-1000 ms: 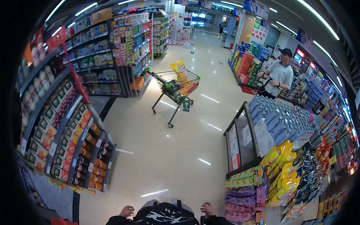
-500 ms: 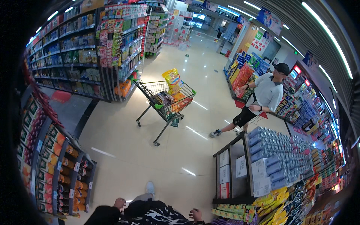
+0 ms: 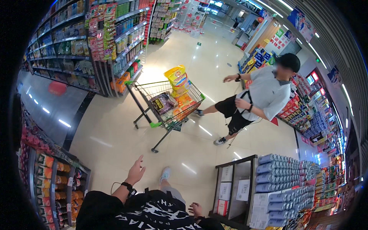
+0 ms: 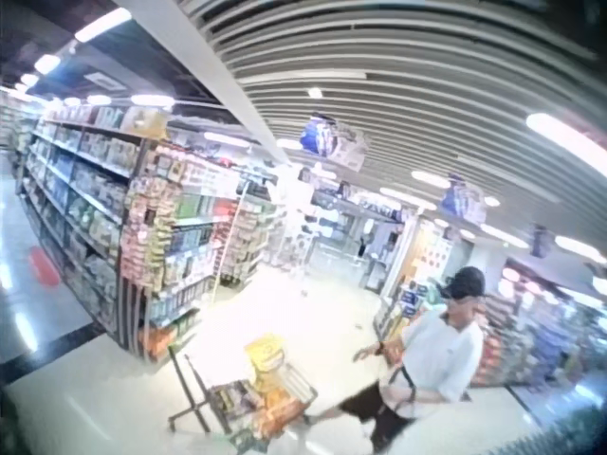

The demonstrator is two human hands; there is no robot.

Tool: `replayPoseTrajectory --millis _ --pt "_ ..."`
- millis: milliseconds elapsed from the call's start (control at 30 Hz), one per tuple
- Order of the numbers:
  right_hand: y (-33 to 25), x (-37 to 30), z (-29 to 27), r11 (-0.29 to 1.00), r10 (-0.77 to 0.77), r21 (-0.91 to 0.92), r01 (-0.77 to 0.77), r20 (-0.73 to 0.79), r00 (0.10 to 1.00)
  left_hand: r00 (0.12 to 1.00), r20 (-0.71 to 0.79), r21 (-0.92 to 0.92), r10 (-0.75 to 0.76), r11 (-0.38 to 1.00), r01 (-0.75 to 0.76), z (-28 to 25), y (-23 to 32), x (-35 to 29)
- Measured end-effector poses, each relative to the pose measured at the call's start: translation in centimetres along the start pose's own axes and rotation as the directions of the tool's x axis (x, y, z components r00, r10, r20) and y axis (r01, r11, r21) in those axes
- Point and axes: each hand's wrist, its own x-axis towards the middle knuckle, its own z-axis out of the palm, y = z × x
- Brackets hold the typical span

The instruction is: Select various grocery items including canisters and snacks from supermarket shelves and place them into a shopping cart.

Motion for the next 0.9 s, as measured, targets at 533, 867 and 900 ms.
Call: replayPoseTrajectory --millis 533,867,900 --pt "-35.0 17.4 13.2 0.964 -0.154 -0.212 0.161 0.05 0.987 0.93 0.0 -0.019 -0.366 0.93 0.366 -2.3 -1.0 22.2" --pt "-48.5 20.7 25.3 0.874 -0.246 -0.392 0.288 0.156 0.957 0.829 -0.355 -0.053 -0.433 0.894 0.444 -2.9 -5.0 42.3" --pt "-50.3 20.8 26.8 0.867 -0.23 -0.414 0.277 0.16 0.96 0.764 -0.432 -0.07 -0.479 0.863 0.501 -2.7 -6.1 43.4"
